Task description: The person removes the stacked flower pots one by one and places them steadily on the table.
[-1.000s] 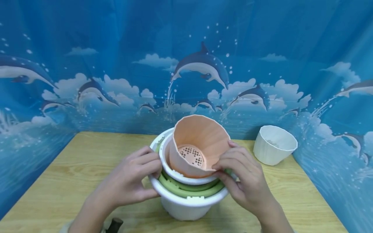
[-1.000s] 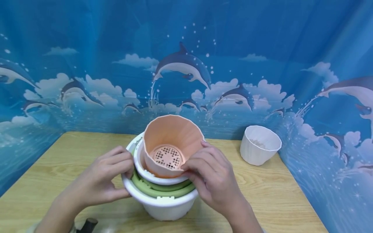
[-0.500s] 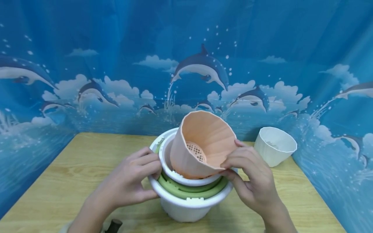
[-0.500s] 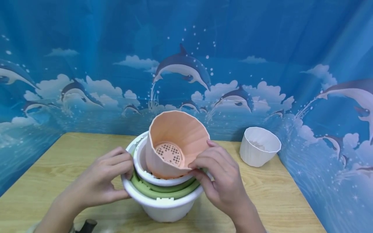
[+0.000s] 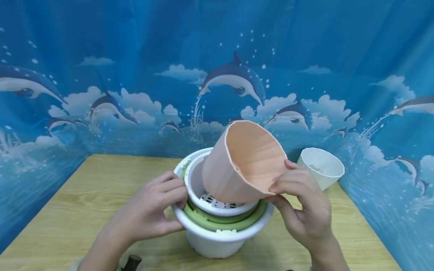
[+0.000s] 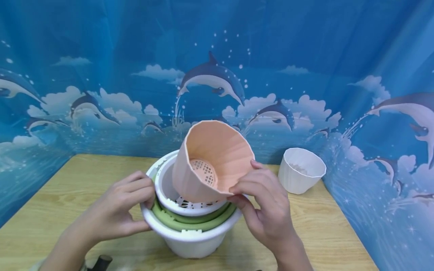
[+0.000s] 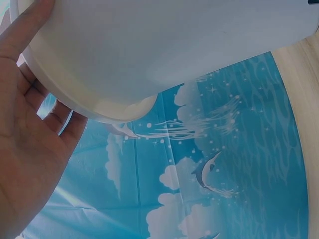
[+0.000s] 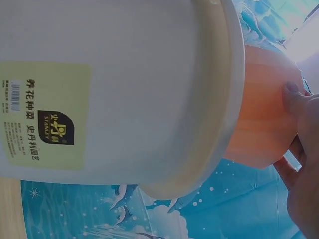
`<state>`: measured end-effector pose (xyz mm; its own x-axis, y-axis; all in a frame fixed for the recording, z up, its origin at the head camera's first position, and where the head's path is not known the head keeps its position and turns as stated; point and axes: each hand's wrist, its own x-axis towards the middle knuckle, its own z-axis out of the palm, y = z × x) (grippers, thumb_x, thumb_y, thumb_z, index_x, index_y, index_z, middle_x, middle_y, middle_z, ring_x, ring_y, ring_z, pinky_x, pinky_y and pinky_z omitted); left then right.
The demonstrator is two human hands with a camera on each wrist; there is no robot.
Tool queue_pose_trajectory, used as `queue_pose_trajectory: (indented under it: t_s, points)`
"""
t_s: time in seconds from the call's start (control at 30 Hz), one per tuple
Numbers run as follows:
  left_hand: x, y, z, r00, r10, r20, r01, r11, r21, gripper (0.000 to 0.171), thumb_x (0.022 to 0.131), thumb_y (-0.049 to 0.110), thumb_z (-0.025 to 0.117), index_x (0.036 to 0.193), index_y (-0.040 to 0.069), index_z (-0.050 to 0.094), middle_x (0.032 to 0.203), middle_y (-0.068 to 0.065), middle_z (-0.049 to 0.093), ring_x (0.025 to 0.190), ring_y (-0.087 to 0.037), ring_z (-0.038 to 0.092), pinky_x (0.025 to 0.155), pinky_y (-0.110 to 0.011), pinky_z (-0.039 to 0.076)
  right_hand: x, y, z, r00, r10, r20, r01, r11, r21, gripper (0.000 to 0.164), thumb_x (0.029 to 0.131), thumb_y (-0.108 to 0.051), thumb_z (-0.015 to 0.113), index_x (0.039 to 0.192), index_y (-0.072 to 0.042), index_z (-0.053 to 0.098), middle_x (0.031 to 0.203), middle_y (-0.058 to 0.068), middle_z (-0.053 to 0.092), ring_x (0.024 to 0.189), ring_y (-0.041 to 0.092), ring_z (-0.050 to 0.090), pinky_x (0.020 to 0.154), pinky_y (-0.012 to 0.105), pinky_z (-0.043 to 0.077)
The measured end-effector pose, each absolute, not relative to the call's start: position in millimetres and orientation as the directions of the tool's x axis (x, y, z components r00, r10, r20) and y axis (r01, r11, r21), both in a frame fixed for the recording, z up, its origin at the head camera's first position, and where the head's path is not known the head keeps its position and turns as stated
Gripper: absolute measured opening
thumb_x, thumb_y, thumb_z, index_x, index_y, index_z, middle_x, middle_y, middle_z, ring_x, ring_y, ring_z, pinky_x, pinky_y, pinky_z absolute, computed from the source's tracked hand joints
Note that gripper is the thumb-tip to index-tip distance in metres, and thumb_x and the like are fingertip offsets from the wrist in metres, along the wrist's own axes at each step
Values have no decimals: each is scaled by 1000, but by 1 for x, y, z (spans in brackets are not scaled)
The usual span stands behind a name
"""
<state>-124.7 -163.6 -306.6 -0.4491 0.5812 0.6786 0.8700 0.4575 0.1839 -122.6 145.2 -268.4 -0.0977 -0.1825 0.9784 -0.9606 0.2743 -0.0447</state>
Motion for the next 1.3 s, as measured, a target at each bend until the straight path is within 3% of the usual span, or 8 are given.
queue_pose_trajectory:
  t_s: [0.63, 1.17, 1.3]
  points:
    - [-125, -162, -306, -451, 579, 679, 869, 456, 189, 44, 64, 27, 88, 79, 24, 47, 92, 18, 53, 94, -4, 47, 77, -23, 45, -127, 149, -267, -24, 21, 1000, -963, 268, -28, 37, 87, -22, 75, 78, 11, 60, 75, 16, 61, 83, 18, 61, 105, 38, 47]
    - [-125, -163, -305, -446, 578, 683, 871, 456, 182, 44, 62, 27, 89, 78, 25, 48, 93, 19, 55, 95, -3, 48, 79, -23, 48, -134, 151, -270, -2, 177, 984, -958, 282, -53, 36, 84, -17, 79, 78, 11, 56, 78, 19, 62, 86, 18, 63, 106, 40, 46]
    - [-125, -163, -305, -448, 576, 684, 871, 454, 189, 44, 62, 26, 89, 78, 25, 48, 94, 18, 56, 96, -4, 48, 78, -23, 49, -140, 157, -274, 11, 189, 982, -938, 342, -56, 37, 84, -19, 79, 78, 10, 57, 78, 21, 61, 83, 21, 63, 105, 43, 46]
